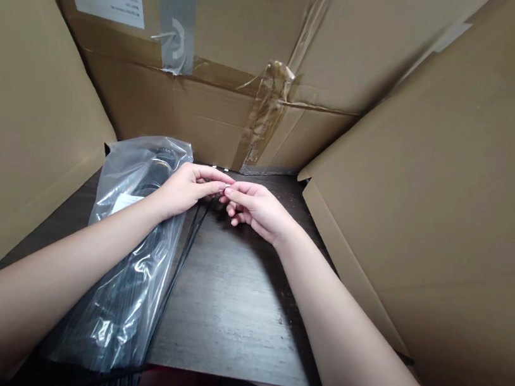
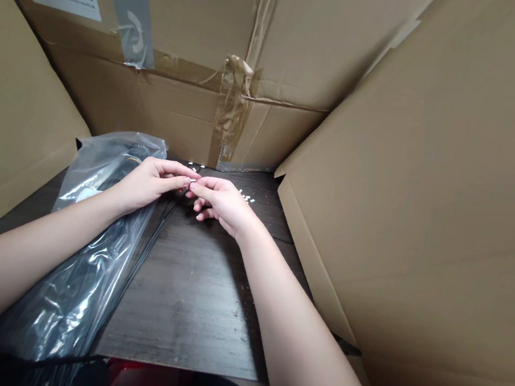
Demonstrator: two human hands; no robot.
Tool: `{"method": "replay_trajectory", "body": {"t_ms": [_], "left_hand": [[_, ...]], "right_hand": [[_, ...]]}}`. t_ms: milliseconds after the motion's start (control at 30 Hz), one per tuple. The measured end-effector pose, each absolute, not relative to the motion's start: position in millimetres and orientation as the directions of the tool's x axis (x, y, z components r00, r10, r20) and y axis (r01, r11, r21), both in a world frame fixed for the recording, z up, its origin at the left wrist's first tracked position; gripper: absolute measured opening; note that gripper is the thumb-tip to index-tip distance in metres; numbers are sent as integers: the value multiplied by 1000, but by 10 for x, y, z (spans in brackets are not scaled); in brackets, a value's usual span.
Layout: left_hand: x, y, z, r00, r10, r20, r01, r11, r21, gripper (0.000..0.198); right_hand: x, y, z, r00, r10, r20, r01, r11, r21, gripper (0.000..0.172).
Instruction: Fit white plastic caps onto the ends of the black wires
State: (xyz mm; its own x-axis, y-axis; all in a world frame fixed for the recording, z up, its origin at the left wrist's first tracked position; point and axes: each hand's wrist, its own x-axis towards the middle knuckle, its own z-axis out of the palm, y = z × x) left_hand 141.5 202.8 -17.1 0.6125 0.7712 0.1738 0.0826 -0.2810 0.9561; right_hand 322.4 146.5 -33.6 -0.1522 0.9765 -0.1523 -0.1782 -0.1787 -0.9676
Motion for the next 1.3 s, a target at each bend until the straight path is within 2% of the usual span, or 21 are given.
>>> {"method": "replay_trajectory", "body": {"t_ms": [233,500,767,1100,1300], "left_hand": [[1415,2040,-196,623,772,125,24,-179,984,34],[1412,2064,-239,622,783,18,-88,47,995,35],[1399,2044,-211,678,728,-108,-154,283,947,33],[1393,2022,-157,722,674,-157,-143,367,919,30],[1393,2020,-156,714,682,-162,-138,363,922,31]], "right_hand": [[3208,1458,-319,-157,975,-154,-214,-186,-959,39],[3193,1443,-323,-188,976,-108,-261,-156,-953,42],[3162,1435,-300,-227,970,-87,-332,-161,-930,42],[3158,1429,-301,-281,954,-101,-382,-208,-900,39],[3140,1419,-286,-272,956,-113,-374,-213,-902,39]]}}
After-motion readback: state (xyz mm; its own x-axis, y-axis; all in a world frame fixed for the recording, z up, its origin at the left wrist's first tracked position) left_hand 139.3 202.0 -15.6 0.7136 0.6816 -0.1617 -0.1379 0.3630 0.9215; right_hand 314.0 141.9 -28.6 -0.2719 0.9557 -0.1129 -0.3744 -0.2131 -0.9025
